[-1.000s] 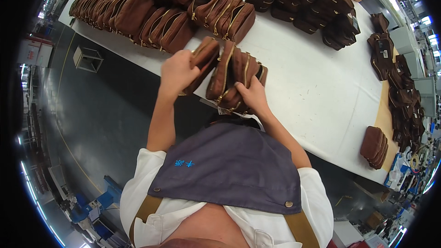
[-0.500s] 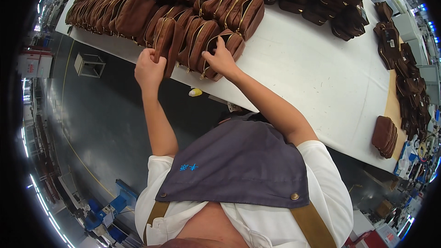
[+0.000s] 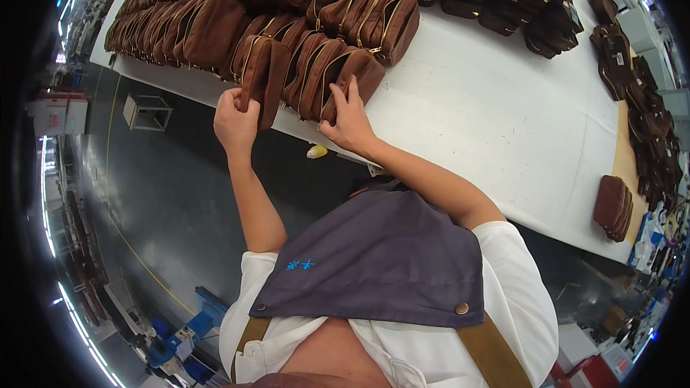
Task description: Attaching hardware to leather bags using a specialized industrial press machine.
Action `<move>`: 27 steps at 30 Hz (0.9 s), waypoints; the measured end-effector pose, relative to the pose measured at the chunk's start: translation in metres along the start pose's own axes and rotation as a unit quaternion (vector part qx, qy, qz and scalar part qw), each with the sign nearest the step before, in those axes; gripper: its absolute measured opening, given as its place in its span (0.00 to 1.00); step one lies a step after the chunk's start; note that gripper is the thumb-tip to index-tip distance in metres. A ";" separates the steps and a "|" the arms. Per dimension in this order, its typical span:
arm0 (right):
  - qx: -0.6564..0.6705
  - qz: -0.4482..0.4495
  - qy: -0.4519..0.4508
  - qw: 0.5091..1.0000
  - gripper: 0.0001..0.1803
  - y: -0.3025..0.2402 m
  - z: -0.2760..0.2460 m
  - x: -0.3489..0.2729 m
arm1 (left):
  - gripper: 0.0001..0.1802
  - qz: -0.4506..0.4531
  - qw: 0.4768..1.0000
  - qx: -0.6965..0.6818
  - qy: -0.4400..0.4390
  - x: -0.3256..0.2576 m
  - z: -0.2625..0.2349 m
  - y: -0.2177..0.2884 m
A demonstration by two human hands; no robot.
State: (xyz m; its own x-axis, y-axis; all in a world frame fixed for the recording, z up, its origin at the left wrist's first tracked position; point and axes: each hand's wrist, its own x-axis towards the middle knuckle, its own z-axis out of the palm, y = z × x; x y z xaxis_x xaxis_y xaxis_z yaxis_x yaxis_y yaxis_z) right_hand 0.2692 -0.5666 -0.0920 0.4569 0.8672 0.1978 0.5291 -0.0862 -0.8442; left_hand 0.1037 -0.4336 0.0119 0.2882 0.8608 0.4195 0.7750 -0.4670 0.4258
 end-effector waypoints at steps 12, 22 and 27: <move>-0.010 -0.040 -0.050 0.998 0.45 0.020 -0.049 -0.008 | 0.11 0.015 0.998 -0.036 0.048 0.067 -0.027 -0.018; -0.027 0.208 0.047 0.977 0.33 0.094 -0.118 -0.091 | 0.22 0.069 0.967 0.200 0.142 0.156 0.052 -0.078; -0.024 0.310 0.146 0.939 0.24 0.087 -0.158 -0.149 | 0.21 0.059 0.949 0.181 0.251 0.132 0.057 -0.064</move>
State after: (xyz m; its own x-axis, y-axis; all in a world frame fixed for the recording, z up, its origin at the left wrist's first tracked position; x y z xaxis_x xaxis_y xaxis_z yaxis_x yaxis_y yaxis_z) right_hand 0.3598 -0.7809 -0.1164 0.8610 0.4719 -0.1898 0.1255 -0.5587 -0.8198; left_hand 0.1242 -0.2786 -0.0050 0.1509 0.5598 0.8148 0.9224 -0.3761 0.0876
